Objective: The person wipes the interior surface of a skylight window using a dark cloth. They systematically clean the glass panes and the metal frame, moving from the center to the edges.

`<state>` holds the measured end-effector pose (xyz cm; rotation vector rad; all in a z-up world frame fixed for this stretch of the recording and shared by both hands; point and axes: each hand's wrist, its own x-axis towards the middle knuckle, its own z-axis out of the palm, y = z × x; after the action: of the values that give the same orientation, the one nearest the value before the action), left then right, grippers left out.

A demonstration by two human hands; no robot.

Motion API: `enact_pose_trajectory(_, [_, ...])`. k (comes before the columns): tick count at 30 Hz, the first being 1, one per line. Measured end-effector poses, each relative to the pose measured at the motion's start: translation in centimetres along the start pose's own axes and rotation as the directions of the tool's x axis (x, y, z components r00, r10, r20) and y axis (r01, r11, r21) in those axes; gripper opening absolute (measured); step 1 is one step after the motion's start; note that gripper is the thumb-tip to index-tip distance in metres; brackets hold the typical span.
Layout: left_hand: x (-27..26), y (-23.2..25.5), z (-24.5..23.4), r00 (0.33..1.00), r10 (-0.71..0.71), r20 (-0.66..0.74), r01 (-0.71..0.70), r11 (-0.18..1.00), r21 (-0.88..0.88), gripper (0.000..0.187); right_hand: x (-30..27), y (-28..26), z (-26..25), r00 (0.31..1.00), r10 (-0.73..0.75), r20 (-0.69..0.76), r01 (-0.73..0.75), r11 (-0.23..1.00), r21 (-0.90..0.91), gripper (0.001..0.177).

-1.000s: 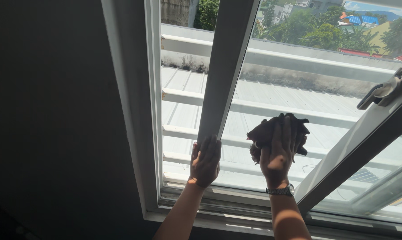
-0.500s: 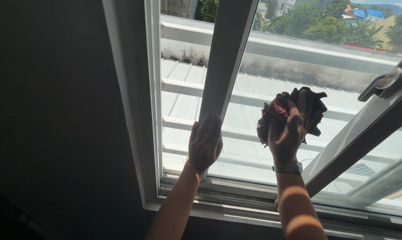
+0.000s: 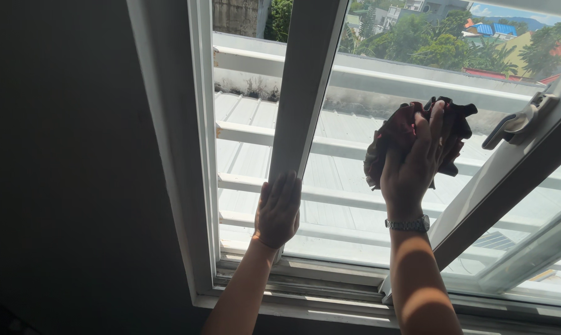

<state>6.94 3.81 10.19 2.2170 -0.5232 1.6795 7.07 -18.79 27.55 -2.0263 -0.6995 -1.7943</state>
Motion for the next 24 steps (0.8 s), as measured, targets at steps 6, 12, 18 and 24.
enact_pose_trajectory(6, [0.1,0.0,-0.2,1.000,0.010,-0.023,-0.010,1.000,0.010,0.050,-0.5,-0.9,-0.4,0.998,-0.009,0.069,0.015,0.996,-0.084,0.038])
enact_pose_trajectory(12, [-0.1,-0.1,0.3,0.997,-0.020,-0.072,0.019,1.000,-0.017,0.049,0.5,-1.4,0.1,0.997,-0.022,0.073,0.020,1.000,0.024,0.043])
enact_pose_trajectory(18, [-0.1,-0.2,0.1,0.994,-0.003,-0.107,-0.005,0.997,-0.072,0.048,0.9,-2.4,-0.1,0.988,-0.133,0.081,0.137,0.990,-0.038,0.034])
enact_pose_trajectory(24, [-0.1,-0.3,-0.3,0.995,0.008,-0.099,-0.015,0.997,-0.079,0.049,2.0,-3.0,1.5,0.991,-0.127,0.034,0.123,0.989,0.086,0.026])
